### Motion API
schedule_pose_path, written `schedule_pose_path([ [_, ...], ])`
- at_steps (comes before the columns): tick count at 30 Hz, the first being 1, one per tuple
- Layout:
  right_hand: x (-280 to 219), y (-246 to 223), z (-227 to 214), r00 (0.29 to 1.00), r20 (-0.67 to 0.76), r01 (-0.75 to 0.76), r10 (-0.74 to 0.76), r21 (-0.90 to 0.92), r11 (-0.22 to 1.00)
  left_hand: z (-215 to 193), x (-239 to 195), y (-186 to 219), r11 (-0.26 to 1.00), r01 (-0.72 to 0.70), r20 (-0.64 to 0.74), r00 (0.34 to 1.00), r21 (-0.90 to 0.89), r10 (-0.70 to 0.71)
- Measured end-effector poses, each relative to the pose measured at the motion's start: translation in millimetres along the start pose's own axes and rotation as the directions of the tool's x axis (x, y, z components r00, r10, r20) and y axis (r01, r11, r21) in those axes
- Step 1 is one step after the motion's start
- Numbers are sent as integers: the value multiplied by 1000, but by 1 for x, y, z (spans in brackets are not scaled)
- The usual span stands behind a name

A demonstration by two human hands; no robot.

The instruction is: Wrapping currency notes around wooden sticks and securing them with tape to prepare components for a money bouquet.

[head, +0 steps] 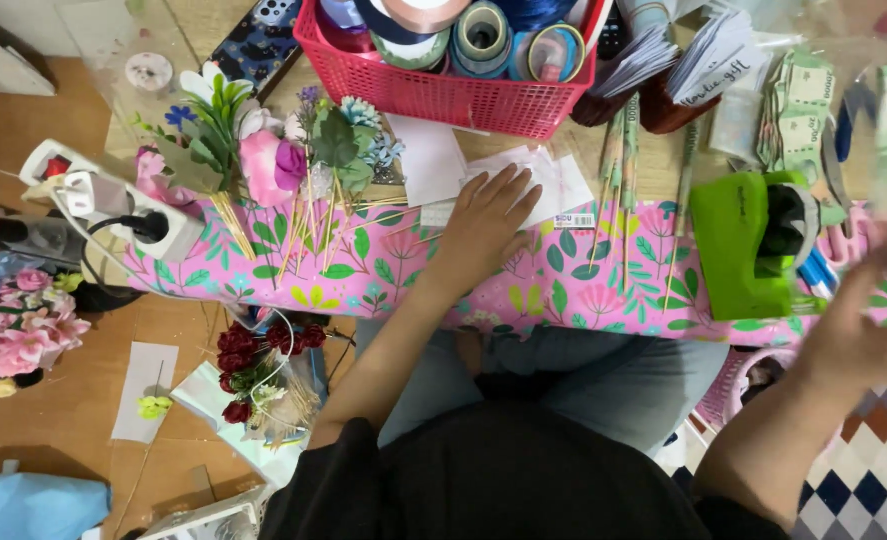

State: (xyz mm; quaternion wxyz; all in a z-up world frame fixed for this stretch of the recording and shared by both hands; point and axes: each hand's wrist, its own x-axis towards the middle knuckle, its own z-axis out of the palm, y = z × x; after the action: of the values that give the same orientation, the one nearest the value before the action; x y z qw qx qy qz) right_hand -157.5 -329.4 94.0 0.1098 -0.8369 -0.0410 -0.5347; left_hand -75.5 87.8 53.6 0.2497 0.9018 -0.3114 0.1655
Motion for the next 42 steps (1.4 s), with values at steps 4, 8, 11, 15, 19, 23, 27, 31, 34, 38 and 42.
schedule_pose_path([
  [4, -4, -85, 24, 941, 243, 226, -235, 65, 972, 20, 0, -10, 1000, -12, 2, 1000, 28, 12],
  [8, -20, -130, 31, 817, 547, 184, -183, 53, 981, 11, -1, -3, 998, -51, -189, 980, 20, 54],
  [11, -18, -149, 28, 830, 540, 73, -136, 136, 988, 8, 1, 3, 999, -43, -310, 949, 34, 51],
  [15, -19, -158, 30, 848, 530, -204, -34, 384, 901, -1, 1, 27, 999, -38, -470, 883, -29, 20],
  [19, -3, -165, 23, 892, 452, -287, 27, 517, 806, -28, -2, 55, 980, 12, -430, 897, -200, -99],
  [23, 10, -162, 17, 883, 467, -362, 44, 619, 696, -63, 0, 77, 902, -35, -314, 943, -431, -113],
  [27, 14, -169, 12, 832, 549, -482, 76, 648, 590, -80, -1, 91, 877, -19, -208, 974, -480, -92],
  [31, 10, -171, 11, 739, 650, -634, 176, 585, 506, -86, 0, 91, 829, 44, -37, 996, -557, -78],
  [34, 4, -158, 19, 762, 601, -639, 242, 638, 430, -89, 2, 79, 839, 175, 181, 979, -515, -93],
  [38, -13, -130, 26, 736, 573, -677, 360, 620, 397, -86, 2, 61, 841, 308, 344, 926, -444, -158],
  [42, 7, -149, 26, 776, 536, -628, 333, 710, 319, -56, 6, 57, 682, 422, 294, 906, -597, -304],
])
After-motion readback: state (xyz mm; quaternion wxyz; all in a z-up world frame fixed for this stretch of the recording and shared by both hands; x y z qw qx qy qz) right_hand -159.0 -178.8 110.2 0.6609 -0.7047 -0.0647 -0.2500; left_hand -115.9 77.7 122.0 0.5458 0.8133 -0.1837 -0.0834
